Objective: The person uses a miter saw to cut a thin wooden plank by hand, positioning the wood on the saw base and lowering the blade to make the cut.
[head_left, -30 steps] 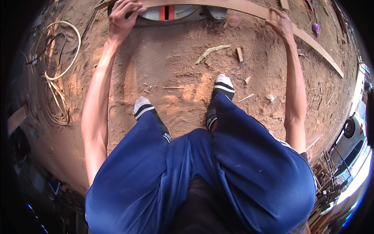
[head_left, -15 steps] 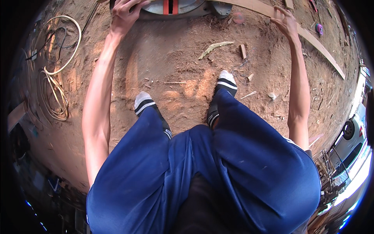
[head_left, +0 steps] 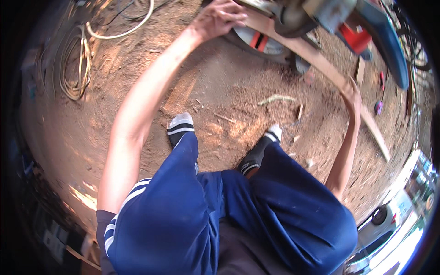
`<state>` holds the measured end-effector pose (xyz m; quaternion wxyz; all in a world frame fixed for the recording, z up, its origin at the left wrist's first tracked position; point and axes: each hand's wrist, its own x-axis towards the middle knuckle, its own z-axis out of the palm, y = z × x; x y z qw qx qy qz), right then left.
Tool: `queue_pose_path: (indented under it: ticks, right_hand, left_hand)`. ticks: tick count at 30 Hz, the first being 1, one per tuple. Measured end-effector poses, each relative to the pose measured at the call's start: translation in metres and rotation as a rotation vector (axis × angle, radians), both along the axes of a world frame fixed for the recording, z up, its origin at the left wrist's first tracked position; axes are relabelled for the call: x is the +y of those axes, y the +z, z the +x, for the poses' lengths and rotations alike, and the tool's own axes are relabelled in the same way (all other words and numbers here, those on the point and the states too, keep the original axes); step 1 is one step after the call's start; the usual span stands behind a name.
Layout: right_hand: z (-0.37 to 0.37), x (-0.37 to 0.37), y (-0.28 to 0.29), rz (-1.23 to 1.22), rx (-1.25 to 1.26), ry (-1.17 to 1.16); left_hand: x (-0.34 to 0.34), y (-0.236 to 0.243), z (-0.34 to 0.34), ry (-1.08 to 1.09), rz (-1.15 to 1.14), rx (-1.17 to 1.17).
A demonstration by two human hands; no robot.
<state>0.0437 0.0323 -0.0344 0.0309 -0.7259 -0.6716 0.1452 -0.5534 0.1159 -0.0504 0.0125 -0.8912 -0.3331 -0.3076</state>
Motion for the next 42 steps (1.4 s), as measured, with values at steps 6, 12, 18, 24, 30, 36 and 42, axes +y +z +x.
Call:
queue_pose_path:
  ticks: [6,12,18,24,30,36,42]
  right_hand:
    - [-0.099,0.007,0.191,1.138,0.651,-0.431]
    - [-0.201,0.02,0.269,0.764,0.214,0.156]
    - [-0.227,0.021,0.243,0.736,-0.069,-0.091]
    - [-0.238,0.009,0.229,0.807,0.036,-0.084]
    - [-0.235,-0.005,0.224,0.809,-0.022,-0.121]
    - [-0.239,-0.011,0.222,0.797,0.034,-0.069]
    - [-0.252,-0.001,0.221,0.884,0.005,-0.035]
  left_hand:
    - [0.004,-0.02,0.024,-0.023,0.007,-0.127]
    - [-0.005,-0.024,0.017,0.053,-0.061,-0.174]
    - [-0.002,-0.025,0.02,0.024,-0.115,-0.197]
    - [-0.004,-0.025,0.02,0.027,-0.127,-0.215]
    - [-0.006,-0.026,0.02,0.031,-0.148,-0.226]
    - [-0.008,-0.025,0.018,0.058,-0.15,-0.217]
    - [-0.006,-0.021,0.021,0.062,-0.137,-0.224]
